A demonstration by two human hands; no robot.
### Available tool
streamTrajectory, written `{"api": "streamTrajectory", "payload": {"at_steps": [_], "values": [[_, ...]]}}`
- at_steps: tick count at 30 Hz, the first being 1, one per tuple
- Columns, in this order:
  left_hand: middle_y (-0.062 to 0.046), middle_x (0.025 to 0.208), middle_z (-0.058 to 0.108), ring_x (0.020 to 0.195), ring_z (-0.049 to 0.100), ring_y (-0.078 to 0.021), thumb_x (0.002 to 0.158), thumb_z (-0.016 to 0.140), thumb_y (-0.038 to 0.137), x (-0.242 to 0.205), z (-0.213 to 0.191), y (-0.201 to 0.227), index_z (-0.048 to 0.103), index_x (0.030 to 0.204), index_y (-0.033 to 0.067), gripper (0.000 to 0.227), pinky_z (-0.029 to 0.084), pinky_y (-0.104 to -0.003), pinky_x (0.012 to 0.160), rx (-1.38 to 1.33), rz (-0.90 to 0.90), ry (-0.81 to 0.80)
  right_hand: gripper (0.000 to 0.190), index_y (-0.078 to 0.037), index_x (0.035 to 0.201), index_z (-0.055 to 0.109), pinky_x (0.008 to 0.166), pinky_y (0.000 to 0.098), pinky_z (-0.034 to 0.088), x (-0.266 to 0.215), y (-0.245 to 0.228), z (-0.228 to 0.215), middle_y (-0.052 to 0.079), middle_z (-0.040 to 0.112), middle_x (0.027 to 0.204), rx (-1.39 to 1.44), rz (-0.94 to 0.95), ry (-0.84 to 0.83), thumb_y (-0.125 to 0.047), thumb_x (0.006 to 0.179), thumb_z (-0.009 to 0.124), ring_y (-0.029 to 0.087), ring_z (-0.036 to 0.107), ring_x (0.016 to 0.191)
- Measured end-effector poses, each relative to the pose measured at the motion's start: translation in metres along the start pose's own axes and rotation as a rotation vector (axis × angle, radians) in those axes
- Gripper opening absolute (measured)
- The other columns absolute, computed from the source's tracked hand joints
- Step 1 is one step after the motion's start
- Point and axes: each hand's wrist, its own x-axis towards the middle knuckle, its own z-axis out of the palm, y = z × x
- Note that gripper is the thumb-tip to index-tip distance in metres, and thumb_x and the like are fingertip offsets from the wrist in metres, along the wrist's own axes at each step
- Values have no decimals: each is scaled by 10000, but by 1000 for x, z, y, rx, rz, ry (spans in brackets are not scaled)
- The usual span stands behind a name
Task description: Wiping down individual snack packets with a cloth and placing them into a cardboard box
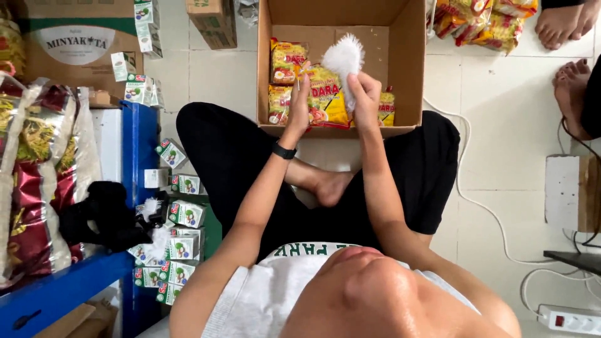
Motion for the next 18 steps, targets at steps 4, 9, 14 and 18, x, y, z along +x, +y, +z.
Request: {"api": "streamTrajectory", "payload": {"at_steps": [4, 9, 14, 18], "values": [[-333, 1503, 342, 1441, 333, -449, 1015, 261, 745, 13, -6, -47, 234, 1539, -27, 933, 207, -600, 1200, -48, -59, 68, 370, -91, 625, 571, 577, 213, 380, -14, 20, -8, -38, 448, 532, 63, -51, -12, -150, 964, 706, 38, 411, 572], [-343, 1549, 266, 1486, 238, -456, 993, 272, 747, 3, 0, -13, 217, 1533, -53, 967, 154, -616, 1221, 22, -115, -5, 451, -102, 647, 592, 558, 227, 397, -1, 20, -18, -3, 468, 506, 49, 46, 5, -248, 1073, 607, 101, 428, 480], [-389, 1543, 229, 1488, 194, -497, 995, 264, 724, 2, 0, -9, 236, 1521, -80, 961, 134, -626, 1217, 15, -90, -16, 439, -103, 668, 602, 553, 217, 395, -7, 9, -8, -4, 463, 531, 29, 51, -21, -251, 1081, 601, 105, 436, 485], [-361, 1590, 134, 1511, 100, -482, 979, 309, 769, 2, -5, -39, 172, 1555, -68, 1025, 69, -601, 1236, -77, -133, 63, 327, -92, 687, 625, 606, 207, 397, -16, 1, -1, -44, 472, 569, 15, 29, 34, -212, 979, 709, 30, 435, 618]]}}
